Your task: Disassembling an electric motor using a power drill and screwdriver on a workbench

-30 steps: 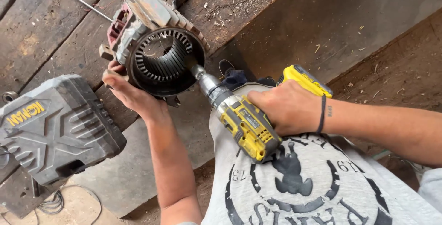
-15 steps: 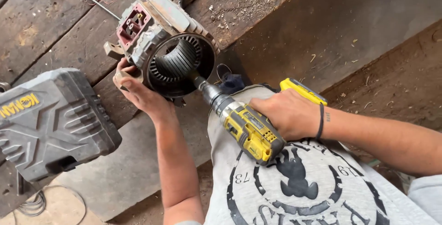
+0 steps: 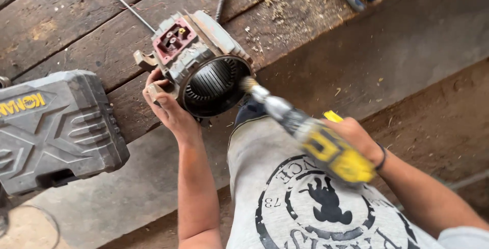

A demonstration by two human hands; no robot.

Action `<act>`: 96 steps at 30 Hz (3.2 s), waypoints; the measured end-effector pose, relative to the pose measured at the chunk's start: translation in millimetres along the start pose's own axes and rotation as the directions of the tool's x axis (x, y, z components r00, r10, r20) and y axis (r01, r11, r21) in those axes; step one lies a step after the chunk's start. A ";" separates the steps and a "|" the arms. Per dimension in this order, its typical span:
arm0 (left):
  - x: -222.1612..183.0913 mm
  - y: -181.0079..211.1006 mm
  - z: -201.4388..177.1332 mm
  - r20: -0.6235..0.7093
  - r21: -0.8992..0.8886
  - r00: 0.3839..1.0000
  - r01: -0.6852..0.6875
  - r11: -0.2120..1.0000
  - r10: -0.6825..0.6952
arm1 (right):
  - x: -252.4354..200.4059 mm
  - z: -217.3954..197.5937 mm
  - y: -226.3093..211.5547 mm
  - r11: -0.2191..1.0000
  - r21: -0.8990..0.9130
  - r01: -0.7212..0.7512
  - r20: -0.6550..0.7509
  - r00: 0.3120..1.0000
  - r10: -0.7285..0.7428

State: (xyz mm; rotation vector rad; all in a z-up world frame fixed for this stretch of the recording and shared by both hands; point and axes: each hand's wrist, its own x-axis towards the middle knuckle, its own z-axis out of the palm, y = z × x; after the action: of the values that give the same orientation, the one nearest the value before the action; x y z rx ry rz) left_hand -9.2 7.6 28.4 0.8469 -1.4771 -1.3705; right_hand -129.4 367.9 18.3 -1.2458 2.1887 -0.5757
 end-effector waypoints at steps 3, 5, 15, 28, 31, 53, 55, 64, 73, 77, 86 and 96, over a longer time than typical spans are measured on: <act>4.4 -0.5 0.7 0.012 -0.038 1.000 0.012 0.999 -0.012 | -3.7 -30.4 25.8 0.465 0.847 -0.258 0.316 0.947 -0.050; 8.4 -10.0 -4.5 0.048 -0.372 0.992 0.124 0.920 -0.114 | -0.7 -49.5 39.7 -0.831 0.191 -0.522 0.340 0.829 -0.443; -2.3 -7.7 -11.8 0.098 -0.081 0.993 0.077 0.994 -0.069 | 246.4 -68.4 44.0 0.378 0.895 0.235 -0.319 0.931 0.176; -45.4 -86.2 -48.2 0.054 -0.175 0.979 -0.184 0.967 0.196 | 268.3 -35.8 104.0 0.927 0.345 0.145 -0.558 0.826 0.078; -38.1 -83.9 -57.0 0.184 -0.286 0.945 -0.212 0.935 0.271 | 254.4 -34.0 84.9 0.951 0.284 0.125 -0.584 0.809 0.068; 2.3 -12.9 -45.3 0.483 -0.526 0.725 0.689 0.499 -0.491 | 226.1 28.4 -102.0 0.183 0.879 -0.439 0.380 0.880 0.286; 2.5 -60.3 -72.6 0.608 -0.485 0.689 0.716 0.502 -0.394 | 228.8 31.1 -108.3 0.097 0.893 -0.440 0.390 0.863 0.321; 21.7 14.6 -36.7 0.360 -0.249 0.862 0.456 0.854 -0.356 | 234.0 52.5 -77.0 0.491 0.867 0.086 -0.164 0.979 0.117; -8.1 -69.7 -65.9 0.385 -0.275 0.907 -0.066 0.959 0.173 | 261.4 73.4 -32.5 0.507 0.627 0.591 -0.522 0.802 -0.290; -44.2 -80.4 -83.4 0.436 -0.077 0.880 -0.174 0.982 0.190 | 247.4 76.7 -23.1 0.494 0.546 0.676 -0.526 0.736 -0.425; -57.0 -109.1 -61.2 0.414 0.109 0.872 -0.332 0.937 0.261 | 291.6 29.0 -32.2 0.527 0.411 0.744 -0.502 0.667 -0.550; 50.5 -31.9 -75.3 0.452 0.264 0.852 -0.411 0.873 0.265 | 289.1 -67.5 -80.9 0.700 0.606 0.378 -0.149 0.918 -0.367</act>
State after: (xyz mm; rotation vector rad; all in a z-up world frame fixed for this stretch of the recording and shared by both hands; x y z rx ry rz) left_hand 40.8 -70.2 2.3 0.4813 -2.1311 -1.0567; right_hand -242.5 83.0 46.0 -1.2882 1.5195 -1.3591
